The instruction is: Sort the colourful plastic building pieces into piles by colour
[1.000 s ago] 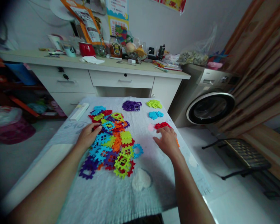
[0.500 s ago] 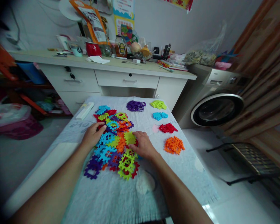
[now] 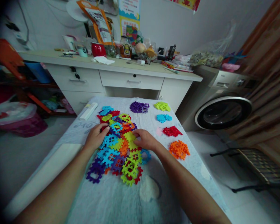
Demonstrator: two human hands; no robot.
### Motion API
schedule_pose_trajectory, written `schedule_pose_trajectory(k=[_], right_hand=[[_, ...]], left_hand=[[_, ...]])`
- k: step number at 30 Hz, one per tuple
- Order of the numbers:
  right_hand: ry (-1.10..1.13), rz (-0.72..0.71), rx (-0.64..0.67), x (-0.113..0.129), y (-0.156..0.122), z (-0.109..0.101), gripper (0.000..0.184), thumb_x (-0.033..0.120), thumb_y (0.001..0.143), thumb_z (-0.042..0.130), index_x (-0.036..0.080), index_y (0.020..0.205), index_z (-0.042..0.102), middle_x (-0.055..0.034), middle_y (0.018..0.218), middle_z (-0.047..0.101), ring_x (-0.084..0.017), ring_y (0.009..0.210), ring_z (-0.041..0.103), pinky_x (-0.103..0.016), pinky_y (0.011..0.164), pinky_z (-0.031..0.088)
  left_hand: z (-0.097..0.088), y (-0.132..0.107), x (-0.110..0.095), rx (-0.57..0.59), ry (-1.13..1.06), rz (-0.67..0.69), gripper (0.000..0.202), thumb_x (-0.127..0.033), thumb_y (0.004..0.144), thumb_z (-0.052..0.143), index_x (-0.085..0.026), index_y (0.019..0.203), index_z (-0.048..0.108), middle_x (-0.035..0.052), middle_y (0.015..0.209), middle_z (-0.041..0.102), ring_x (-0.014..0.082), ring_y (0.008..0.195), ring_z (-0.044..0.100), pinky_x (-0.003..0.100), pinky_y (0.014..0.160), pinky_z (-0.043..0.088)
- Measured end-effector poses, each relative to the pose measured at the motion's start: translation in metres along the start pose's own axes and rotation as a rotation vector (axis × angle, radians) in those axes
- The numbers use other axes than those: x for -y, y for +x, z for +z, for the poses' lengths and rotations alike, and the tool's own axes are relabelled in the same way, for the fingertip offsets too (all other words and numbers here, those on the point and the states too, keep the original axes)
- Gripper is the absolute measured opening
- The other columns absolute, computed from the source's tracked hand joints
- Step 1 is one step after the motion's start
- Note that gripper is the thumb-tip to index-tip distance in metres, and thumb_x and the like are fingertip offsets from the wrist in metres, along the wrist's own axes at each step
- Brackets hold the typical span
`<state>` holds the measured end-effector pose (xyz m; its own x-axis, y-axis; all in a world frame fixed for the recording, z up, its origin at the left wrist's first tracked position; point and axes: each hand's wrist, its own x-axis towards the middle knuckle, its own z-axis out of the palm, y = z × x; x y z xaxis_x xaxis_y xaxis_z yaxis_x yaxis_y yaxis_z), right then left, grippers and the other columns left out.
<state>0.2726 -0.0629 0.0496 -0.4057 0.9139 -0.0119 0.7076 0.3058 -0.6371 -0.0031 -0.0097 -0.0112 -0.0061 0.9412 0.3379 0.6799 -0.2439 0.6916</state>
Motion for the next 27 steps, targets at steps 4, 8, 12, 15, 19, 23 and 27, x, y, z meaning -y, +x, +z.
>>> schedule_pose_trajectory(k=[4,8,12,15,19,23,27], right_hand=[[-0.015,-0.009,0.016,0.003,0.002,-0.001,0.032,0.032,0.08,0.068,0.016,0.107,0.064,-0.0057,0.1,0.067,-0.018,0.086,0.06,-0.03,0.078,0.045],[-0.152,0.036,-0.055,0.012,0.009,0.009,0.033,0.041,0.079,0.07,0.015,0.099,0.062,-0.0051,0.091,0.065,-0.016,0.078,0.055,-0.027,0.07,0.041],[-0.243,0.04,-0.07,0.019,0.015,0.013,0.027,0.034,0.077,0.072,0.017,0.096,0.062,-0.0052,0.091,0.065,-0.016,0.077,0.055,-0.027,0.069,0.039],[-0.226,0.053,-0.064,0.016,0.017,-0.001,0.029,0.032,0.076,0.074,0.017,0.098,0.063,-0.0058,0.093,0.066,-0.015,0.076,0.057,-0.027,0.069,0.041],[-0.222,0.126,-0.127,-0.011,0.025,-0.036,0.029,0.032,0.074,0.076,0.018,0.097,0.064,-0.0044,0.094,0.068,-0.015,0.074,0.059,-0.027,0.07,0.043],[-0.274,0.265,-0.291,-0.056,0.043,-0.078,0.025,0.029,0.074,0.074,0.018,0.095,0.066,-0.0044,0.095,0.068,-0.016,0.078,0.061,-0.029,0.073,0.045],[-0.357,0.455,-0.426,-0.102,0.064,-0.11,0.022,0.024,0.074,0.073,0.017,0.094,0.067,-0.0052,0.092,0.069,-0.018,0.083,0.062,-0.029,0.075,0.045]], left_hand=[[0.0,0.0,0.001,-0.002,0.0,0.003,0.042,-0.051,0.088,0.048,-0.021,0.108,0.068,0.0081,0.113,0.07,0.0245,0.106,0.062,0.039,0.097,0.047],[0.001,-0.001,0.002,-0.005,-0.001,0.012,0.04,-0.05,0.088,0.048,-0.02,0.108,0.068,0.0084,0.114,0.069,0.0243,0.106,0.062,0.039,0.097,0.047],[0.0,-0.001,0.0,-0.014,-0.004,0.014,0.04,-0.05,0.089,0.048,-0.02,0.107,0.067,0.0086,0.114,0.069,0.0247,0.107,0.062,0.04,0.098,0.046],[-0.001,-0.001,0.0,-0.012,-0.008,0.017,0.039,-0.049,0.088,0.048,-0.021,0.107,0.067,0.0087,0.114,0.069,0.0253,0.108,0.062,0.041,0.1,0.045],[-0.001,-0.001,0.001,-0.002,-0.008,0.014,0.038,-0.05,0.089,0.048,-0.022,0.107,0.067,0.0074,0.113,0.07,0.0252,0.108,0.062,0.042,0.101,0.045],[-0.001,-0.001,0.001,-0.009,-0.02,0.015,0.039,-0.051,0.09,0.046,-0.022,0.106,0.067,0.0071,0.114,0.069,0.0255,0.11,0.061,0.042,0.103,0.044],[-0.002,-0.001,0.0,-0.002,-0.053,0.01,0.043,-0.054,0.092,0.041,-0.022,0.105,0.067,0.007,0.114,0.07,0.0248,0.111,0.061,0.04,0.103,0.044]])
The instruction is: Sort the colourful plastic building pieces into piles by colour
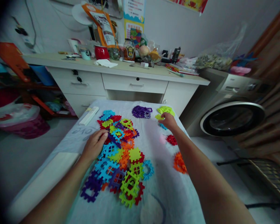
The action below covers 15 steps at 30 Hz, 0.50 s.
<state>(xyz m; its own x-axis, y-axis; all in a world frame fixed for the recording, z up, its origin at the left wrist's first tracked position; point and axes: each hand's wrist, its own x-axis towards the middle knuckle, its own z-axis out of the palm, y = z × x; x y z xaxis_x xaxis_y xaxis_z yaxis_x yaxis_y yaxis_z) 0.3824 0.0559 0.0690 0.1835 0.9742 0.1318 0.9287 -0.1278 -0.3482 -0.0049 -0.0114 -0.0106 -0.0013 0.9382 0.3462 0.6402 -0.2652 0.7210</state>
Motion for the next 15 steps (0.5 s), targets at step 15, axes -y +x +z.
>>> schedule_pose_trajectory(k=[15], right_hand=[[0.069,0.368,-0.238,-0.036,0.092,0.02,0.024,0.013,0.072,0.067,0.011,0.095,0.071,-0.0117,0.094,0.071,-0.022,0.088,0.065,-0.029,0.078,0.047]], left_hand=[[0.0,0.0,0.003,0.012,-0.036,-0.04,0.038,-0.049,0.087,0.045,-0.024,0.105,0.069,0.0063,0.12,0.068,0.0264,0.116,0.059,0.045,0.108,0.042]])
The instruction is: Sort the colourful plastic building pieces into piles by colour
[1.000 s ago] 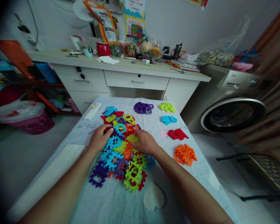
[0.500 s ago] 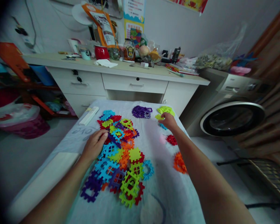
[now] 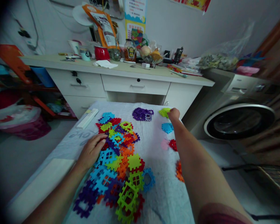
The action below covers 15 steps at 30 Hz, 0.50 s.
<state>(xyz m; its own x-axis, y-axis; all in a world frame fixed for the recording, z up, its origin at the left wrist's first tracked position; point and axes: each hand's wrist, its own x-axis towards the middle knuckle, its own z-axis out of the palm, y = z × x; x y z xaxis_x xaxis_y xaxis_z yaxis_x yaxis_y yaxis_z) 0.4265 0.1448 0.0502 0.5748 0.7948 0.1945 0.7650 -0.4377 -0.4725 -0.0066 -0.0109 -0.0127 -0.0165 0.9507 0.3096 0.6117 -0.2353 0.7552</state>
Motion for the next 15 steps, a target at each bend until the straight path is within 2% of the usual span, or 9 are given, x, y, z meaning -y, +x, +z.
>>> schedule_pose_trajectory(k=[7,11,15], right_hand=[[0.118,0.051,-0.02,-0.003,0.011,0.014,0.038,0.01,0.073,0.06,0.008,0.11,0.07,-0.0153,0.102,0.07,-0.022,0.086,0.064,-0.03,0.076,0.046],[0.14,0.035,-0.023,-0.005,0.003,0.007,0.039,0.01,0.072,0.057,0.008,0.109,0.071,-0.0148,0.103,0.07,-0.021,0.084,0.063,-0.03,0.078,0.047],[0.216,0.012,-0.033,-0.007,-0.009,-0.003,0.037,0.011,0.071,0.057,0.008,0.104,0.071,-0.0132,0.092,0.071,-0.02,0.08,0.063,-0.031,0.077,0.049]], left_hand=[[-0.002,-0.001,-0.002,0.006,0.01,0.012,0.037,-0.048,0.089,0.046,-0.024,0.105,0.069,0.0061,0.12,0.068,0.0259,0.115,0.06,0.045,0.107,0.042],[-0.001,0.0,-0.002,0.0,0.016,0.013,0.037,-0.048,0.089,0.046,-0.024,0.105,0.069,0.0062,0.118,0.068,0.0261,0.115,0.06,0.044,0.107,0.042],[0.0,0.0,-0.001,0.002,0.019,0.012,0.038,-0.047,0.088,0.046,-0.023,0.106,0.068,0.0071,0.119,0.068,0.0261,0.115,0.06,0.044,0.107,0.043]])
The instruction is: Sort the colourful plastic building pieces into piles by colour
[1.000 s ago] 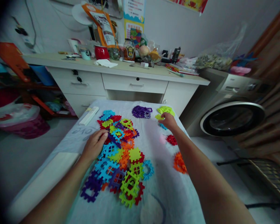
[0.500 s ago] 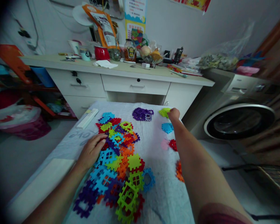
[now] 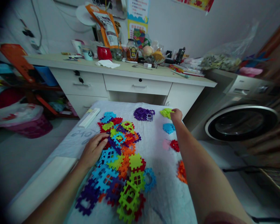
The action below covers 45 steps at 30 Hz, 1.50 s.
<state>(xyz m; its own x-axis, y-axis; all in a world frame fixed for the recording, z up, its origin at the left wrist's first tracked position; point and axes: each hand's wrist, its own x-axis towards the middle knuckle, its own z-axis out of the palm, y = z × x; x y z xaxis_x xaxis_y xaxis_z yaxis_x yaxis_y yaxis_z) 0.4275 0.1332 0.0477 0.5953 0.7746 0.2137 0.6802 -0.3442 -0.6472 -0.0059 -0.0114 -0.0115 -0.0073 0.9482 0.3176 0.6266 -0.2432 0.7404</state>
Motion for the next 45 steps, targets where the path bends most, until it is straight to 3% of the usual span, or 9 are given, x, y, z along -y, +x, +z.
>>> schedule_pose_trajectory(k=[5,7,11,14,19,24,30,37,45], right_hand=[[0.201,-0.074,0.096,0.012,-0.027,-0.007,0.025,0.018,0.07,0.061,0.012,0.093,0.07,-0.0051,0.078,0.068,-0.016,0.07,0.062,-0.027,0.067,0.051],[0.278,-0.145,0.243,0.022,-0.047,-0.008,0.017,0.017,0.07,0.063,0.013,0.086,0.068,-0.0027,0.074,0.066,-0.014,0.065,0.061,-0.025,0.063,0.051],[0.279,-0.376,0.675,0.041,-0.102,-0.01,0.013,0.017,0.074,0.064,0.015,0.086,0.068,-0.0008,0.073,0.066,-0.013,0.066,0.061,-0.023,0.062,0.05],[0.156,-0.562,0.828,0.05,-0.142,-0.006,0.015,0.019,0.077,0.065,0.017,0.091,0.069,-0.0026,0.084,0.071,-0.014,0.075,0.064,-0.026,0.071,0.051],[0.045,-0.662,0.742,0.052,-0.186,0.013,0.051,0.019,0.078,0.065,0.017,0.129,0.059,-0.0118,0.128,0.063,-0.021,0.106,0.062,-0.036,0.093,0.049],[0.007,-0.756,0.672,0.047,-0.199,0.031,0.067,0.012,0.074,0.064,0.017,0.139,0.05,-0.0126,0.135,0.059,-0.025,0.12,0.054,-0.041,0.107,0.04],[0.057,-0.795,0.627,0.043,-0.196,0.029,0.051,0.018,0.076,0.068,0.014,0.126,0.06,-0.0126,0.122,0.064,-0.023,0.111,0.058,-0.037,0.101,0.043],[0.17,-0.612,0.67,0.045,-0.187,0.009,0.023,0.036,0.085,0.064,0.016,0.095,0.067,-0.0054,0.093,0.069,-0.016,0.082,0.061,-0.027,0.075,0.045],[0.054,-0.586,0.521,0.041,-0.181,0.011,0.039,0.038,0.098,0.04,0.018,0.07,0.058,-0.0005,0.064,0.057,-0.013,0.062,0.049,-0.025,0.061,0.032]], left_hand=[[0.0,0.0,-0.001,0.011,0.023,0.007,0.038,-0.046,0.088,0.046,-0.021,0.108,0.068,0.0078,0.119,0.068,0.0261,0.114,0.06,0.045,0.105,0.043],[0.0,0.0,-0.001,0.011,0.033,0.011,0.038,-0.045,0.089,0.046,-0.021,0.108,0.068,0.0075,0.119,0.068,0.026,0.114,0.06,0.045,0.105,0.043],[0.001,-0.001,-0.001,-0.002,0.032,0.024,0.036,-0.045,0.089,0.047,-0.022,0.107,0.068,0.0064,0.121,0.067,0.0252,0.115,0.06,0.044,0.105,0.043],[0.001,-0.001,-0.001,-0.012,0.029,0.026,0.036,-0.045,0.088,0.048,-0.023,0.107,0.068,0.0063,0.122,0.067,0.025,0.115,0.06,0.044,0.106,0.043],[0.0,-0.001,-0.004,-0.014,0.016,0.035,0.035,-0.044,0.088,0.048,-0.023,0.106,0.069,0.0063,0.121,0.068,0.0243,0.114,0.062,0.042,0.105,0.043],[0.0,-0.001,-0.003,-0.013,0.022,0.028,0.035,-0.045,0.087,0.048,-0.023,0.106,0.069,0.0064,0.121,0.068,0.0246,0.114,0.062,0.043,0.105,0.044],[0.001,-0.001,-0.001,-0.013,0.025,0.027,0.036,-0.046,0.088,0.049,-0.022,0.107,0.068,0.0067,0.121,0.068,0.0251,0.115,0.061,0.043,0.104,0.045],[0.001,-0.001,-0.003,-0.011,0.027,0.036,0.035,-0.046,0.087,0.049,-0.023,0.106,0.068,0.0061,0.119,0.069,0.0247,0.113,0.063,0.043,0.104,0.045],[0.0,-0.001,-0.004,-0.002,0.034,0.019,0.036,-0.047,0.088,0.048,-0.023,0.106,0.068,0.0062,0.12,0.068,0.0247,0.115,0.062,0.044,0.105,0.044]])
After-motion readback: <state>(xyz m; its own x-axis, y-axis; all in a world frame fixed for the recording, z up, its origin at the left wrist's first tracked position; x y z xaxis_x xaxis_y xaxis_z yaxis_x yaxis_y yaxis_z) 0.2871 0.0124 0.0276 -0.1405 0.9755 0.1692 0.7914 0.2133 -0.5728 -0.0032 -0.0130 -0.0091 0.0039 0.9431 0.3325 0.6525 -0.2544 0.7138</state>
